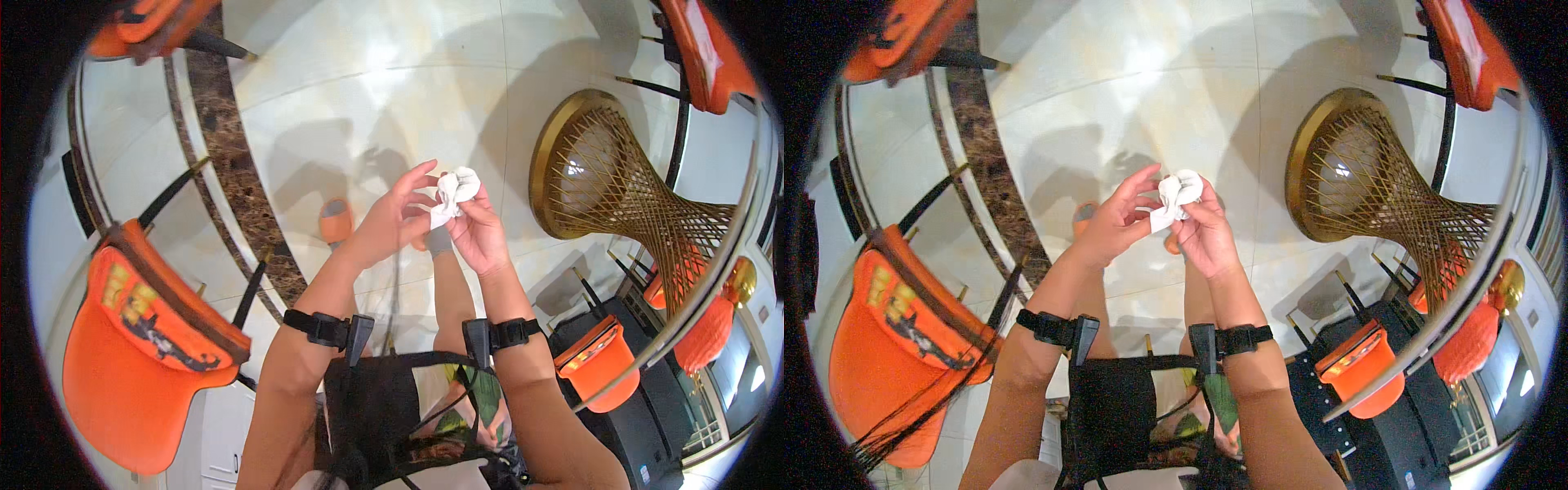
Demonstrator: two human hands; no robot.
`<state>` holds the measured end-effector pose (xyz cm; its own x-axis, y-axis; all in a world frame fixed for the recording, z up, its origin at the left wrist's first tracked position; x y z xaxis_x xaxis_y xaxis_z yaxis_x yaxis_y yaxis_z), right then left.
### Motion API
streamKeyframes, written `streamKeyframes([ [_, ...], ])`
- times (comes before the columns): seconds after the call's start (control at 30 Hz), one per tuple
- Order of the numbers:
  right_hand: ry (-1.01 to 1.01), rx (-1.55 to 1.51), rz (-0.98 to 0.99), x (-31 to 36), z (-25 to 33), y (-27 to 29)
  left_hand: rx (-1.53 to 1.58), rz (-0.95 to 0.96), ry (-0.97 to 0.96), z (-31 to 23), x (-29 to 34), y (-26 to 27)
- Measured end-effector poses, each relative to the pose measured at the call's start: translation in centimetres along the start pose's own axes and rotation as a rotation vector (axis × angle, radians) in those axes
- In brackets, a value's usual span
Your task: Clean the base of a decorative table using a wet wipe.
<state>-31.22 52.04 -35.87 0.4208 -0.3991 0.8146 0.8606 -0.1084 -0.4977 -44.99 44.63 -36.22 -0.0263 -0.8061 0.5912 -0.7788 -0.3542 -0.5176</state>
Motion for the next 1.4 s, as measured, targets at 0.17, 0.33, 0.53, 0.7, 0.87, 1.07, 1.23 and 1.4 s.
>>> streamKeyframes([
  [0.17, 0.051, 0.053, 0.061, 6.4, 2.6, -8.3, -0.133, 0.034, -0.110, -9.2, 4.8, -2.6],
  [0.33, 0.172, 0.065, 0.086, 9.9, 4.4, -10.2, -0.152, 0.061, -0.090, -13.4, 6.3, -5.8],
  [0.53, 0.284, 0.041, 0.023, 10.9, 9.8, -9.5, -0.180, -0.029, 0.006, -16.5, 2.6, -10.2],
  [0.7, 0.315, 0.107, -0.157, 8.2, 13.2, -6.7, -0.275, 0.009, -0.041, -16.9, -3.4, -12.7],
  [0.87, 0.331, -0.129, -0.374, 4.6, 17.5, -7.4, -0.968, 0.168, -0.344, -17.6, -8.3, -15.6],
  [1.07, 0.306, -0.145, -0.162, 0.8, 21.5, -10.7, -0.431, 0.049, -0.134, -20.7, -15.6, -13.3],
  [1.23, 0.368, 0.123, -0.390, -3.3, 25.3, -11.8, -0.484, 0.182, 0.038, -23.0, -23.2, -12.0],
  [1.4, 0.512, 0.113, -0.556, -10.4, 26.2, -10.4, -0.515, 0.375, 0.286, -23.9, -31.3, -11.1],
])
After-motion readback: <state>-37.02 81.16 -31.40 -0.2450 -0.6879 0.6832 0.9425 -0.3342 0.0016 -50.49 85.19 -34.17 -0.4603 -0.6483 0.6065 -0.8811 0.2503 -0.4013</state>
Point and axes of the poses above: each hand's wrist, its own x-axis away from the middle knuckle, its own y-axis out of the back of the hand, z = x × y, the point moved 2 cm from there along -x, towards the middle knuckle, and after that the axes turned 4 degrees about -z, right-handed, at the moved point
